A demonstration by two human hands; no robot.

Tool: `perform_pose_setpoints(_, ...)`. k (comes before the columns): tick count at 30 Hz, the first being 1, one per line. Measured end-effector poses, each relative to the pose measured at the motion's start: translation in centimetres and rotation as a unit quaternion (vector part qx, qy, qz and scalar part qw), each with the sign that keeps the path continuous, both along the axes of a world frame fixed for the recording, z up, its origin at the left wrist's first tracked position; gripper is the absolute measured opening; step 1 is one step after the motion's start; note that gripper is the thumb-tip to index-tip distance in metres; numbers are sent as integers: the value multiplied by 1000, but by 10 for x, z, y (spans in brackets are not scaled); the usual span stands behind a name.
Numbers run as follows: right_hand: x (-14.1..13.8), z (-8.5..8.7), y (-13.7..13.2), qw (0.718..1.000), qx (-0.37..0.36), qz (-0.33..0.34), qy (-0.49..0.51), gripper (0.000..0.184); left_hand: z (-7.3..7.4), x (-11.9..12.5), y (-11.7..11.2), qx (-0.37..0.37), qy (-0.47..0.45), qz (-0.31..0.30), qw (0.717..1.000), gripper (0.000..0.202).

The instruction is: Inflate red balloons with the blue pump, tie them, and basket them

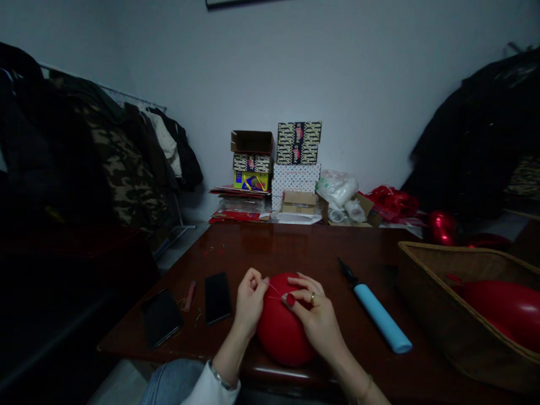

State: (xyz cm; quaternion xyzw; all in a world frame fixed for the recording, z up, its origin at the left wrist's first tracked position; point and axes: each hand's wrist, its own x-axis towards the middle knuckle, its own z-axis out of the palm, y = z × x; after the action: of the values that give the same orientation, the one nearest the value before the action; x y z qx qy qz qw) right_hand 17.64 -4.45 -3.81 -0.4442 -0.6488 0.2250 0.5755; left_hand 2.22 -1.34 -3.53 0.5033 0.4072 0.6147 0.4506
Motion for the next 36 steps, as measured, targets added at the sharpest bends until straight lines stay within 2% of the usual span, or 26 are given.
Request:
perform_pose_setpoints(2, -4, 0, -2, 1000, 1, 7, -4, 7, -1, 5, 2, 15, 13, 57, 998, 29)
perform_pose_setpoints(5, -4, -1, -1, 1000, -14, 14, 1, 7, 3, 6, 0, 16, -3, 77, 997, 33)
perform_pose_setpoints(9, 0, -2, 4, 999, -36, 15, 13, 13, 10, 0, -8, -33, -41, 6, 999, 36)
perform_pose_setpoints(13, 3, 0, 6, 998, -49, 21, 21, 16, 11, -5, -12, -14, 3, -59, 998, 27)
perform_pose_setpoints(18, 4, 4, 4, 997, -69, 26, 26, 14, 11, -4, -12, -12, 33, -83, 996, 25)
perform_pose_setpoints(21, 4, 5, 3, 996, -76, 35, 27, 12, 12, -3, -13, -14, 38, -98, 994, 36)
perform_pose_setpoints(24, 8, 6, 4, 994, -87, 59, 22, 13, 12, -4, -12, 25, 121, -93, 988, 40)
perform_pose_setpoints(27, 13, 6, 7, 991, -105, 80, 16, 19, 10, -6, -11, 95, 243, -62, 964, 37)
perform_pose_setpoints(31, 14, 8, 7, 989, -114, 90, -1, 30, 9, -5, -12, 173, 370, -6, 913, 27)
perform_pose_setpoints(36, 13, 15, -2, 989, -101, 94, -55, 24, 11, 0, -14, 224, 429, 65, 873, 20)
